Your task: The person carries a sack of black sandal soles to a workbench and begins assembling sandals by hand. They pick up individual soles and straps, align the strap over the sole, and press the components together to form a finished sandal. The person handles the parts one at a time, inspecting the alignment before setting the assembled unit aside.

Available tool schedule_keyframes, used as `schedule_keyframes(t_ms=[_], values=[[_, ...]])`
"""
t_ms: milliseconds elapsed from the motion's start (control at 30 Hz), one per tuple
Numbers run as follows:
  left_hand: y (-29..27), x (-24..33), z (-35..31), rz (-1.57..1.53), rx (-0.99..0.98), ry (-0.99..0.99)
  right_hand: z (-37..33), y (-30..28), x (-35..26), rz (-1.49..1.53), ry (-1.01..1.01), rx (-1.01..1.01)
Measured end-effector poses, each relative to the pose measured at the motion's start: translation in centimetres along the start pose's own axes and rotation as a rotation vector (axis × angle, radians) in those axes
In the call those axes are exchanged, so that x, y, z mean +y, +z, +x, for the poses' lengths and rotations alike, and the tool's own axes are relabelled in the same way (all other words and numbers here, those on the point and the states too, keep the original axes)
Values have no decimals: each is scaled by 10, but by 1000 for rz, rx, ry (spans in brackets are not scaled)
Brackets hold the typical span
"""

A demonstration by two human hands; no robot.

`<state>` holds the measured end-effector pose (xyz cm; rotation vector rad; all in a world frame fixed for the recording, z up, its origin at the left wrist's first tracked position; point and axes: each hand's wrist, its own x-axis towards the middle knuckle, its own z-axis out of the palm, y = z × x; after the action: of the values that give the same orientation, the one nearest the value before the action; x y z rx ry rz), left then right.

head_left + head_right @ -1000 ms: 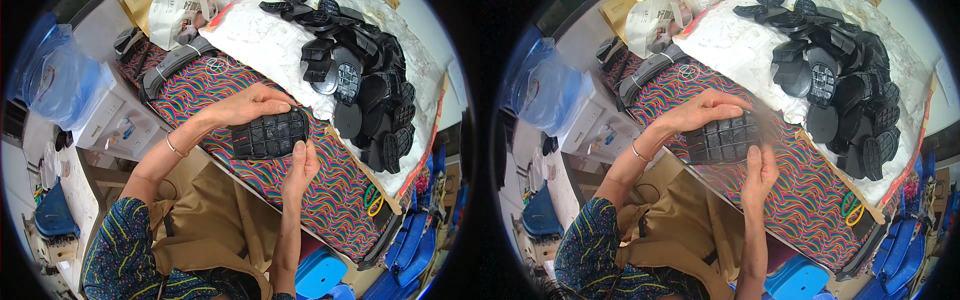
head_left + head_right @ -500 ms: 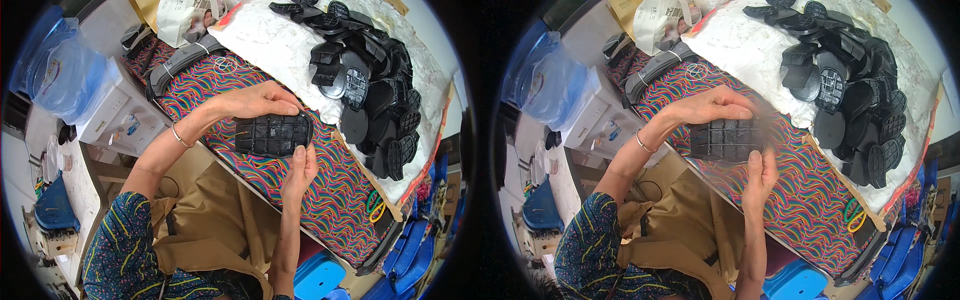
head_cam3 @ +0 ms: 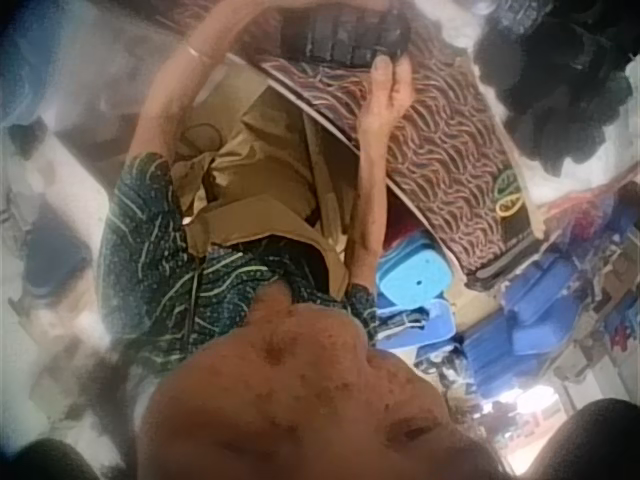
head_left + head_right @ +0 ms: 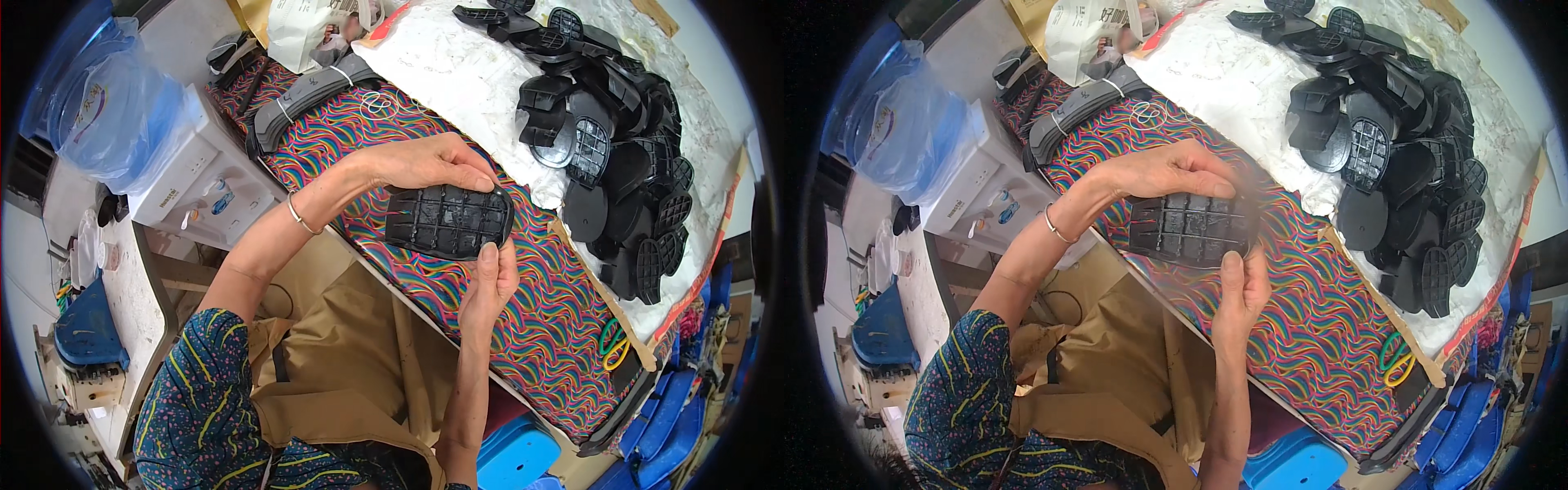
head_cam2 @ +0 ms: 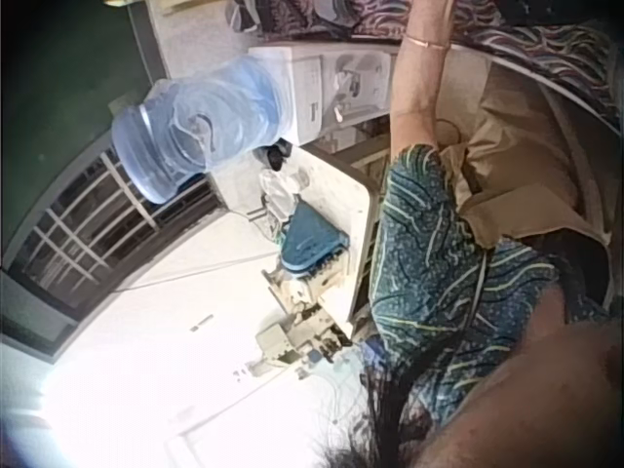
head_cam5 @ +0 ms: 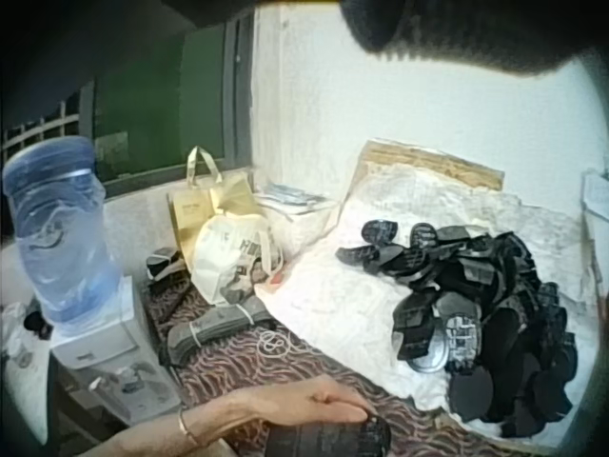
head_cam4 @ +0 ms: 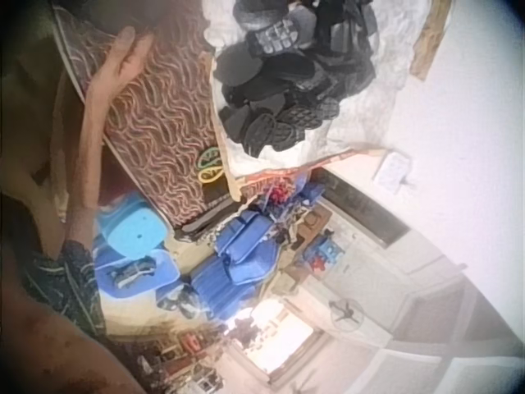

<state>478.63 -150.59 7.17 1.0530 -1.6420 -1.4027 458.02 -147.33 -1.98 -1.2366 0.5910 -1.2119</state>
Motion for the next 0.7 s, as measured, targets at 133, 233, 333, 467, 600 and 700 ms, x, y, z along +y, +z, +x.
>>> schedule_keyframes(t_ms=[133,233,333,467,600,700], values=[[-3,0,-1,51,-16,3,0,4,1,36,-10,2],[-4,-3,0,60,-26,-1,-1,3,4,27,-28,-31],[-5,-5,0,39,-39,-2,-1,1,7,47,-11,-44],[-6,-8,0,36,-51,-6,-2,7,0,84,70,-14],[-9,-10,0,38,-75,-3,-2,9,0,97,65,-13],[-10,-17,1,24,-65,19,-2,10,0,108,57,-16]])
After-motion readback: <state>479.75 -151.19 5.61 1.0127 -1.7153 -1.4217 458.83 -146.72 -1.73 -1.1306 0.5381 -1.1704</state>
